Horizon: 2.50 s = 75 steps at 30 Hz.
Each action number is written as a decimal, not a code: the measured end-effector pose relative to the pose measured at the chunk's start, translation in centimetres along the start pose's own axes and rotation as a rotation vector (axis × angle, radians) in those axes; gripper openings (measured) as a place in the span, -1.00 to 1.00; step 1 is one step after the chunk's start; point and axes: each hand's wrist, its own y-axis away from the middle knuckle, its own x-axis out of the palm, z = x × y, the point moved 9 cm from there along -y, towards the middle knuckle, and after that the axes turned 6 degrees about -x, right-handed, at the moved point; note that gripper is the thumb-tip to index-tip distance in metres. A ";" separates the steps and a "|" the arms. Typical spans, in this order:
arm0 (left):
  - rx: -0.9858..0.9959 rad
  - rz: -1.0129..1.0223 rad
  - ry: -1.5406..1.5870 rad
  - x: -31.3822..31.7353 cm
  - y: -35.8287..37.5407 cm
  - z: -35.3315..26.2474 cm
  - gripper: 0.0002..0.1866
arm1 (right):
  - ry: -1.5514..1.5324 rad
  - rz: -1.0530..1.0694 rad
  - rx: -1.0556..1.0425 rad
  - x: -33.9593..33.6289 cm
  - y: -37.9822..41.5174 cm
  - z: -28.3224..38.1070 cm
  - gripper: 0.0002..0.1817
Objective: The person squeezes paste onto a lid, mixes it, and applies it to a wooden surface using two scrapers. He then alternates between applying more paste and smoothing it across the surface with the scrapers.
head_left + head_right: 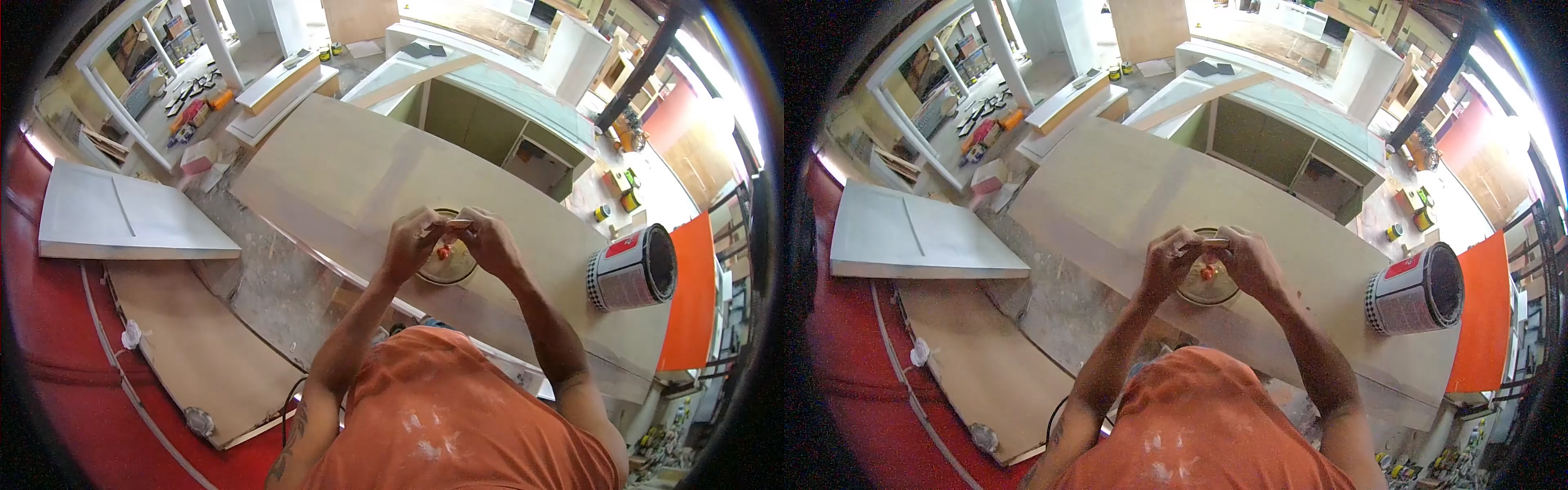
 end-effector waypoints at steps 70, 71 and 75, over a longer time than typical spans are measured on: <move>-0.297 0.312 -0.093 2.5 -0.6 1.7 -0.86 | -0.023 -0.122 0.087 0.7 2.1 -3.1 -0.80; -0.196 0.329 -0.102 2.4 -0.8 0.5 -0.86 | -0.052 -0.112 0.104 0.3 2.2 -3.0 -0.78; 0.022 0.324 -0.097 1.5 -1.8 -1.8 -0.79 | -0.067 -0.083 0.100 -0.2 1.9 -3.4 -0.77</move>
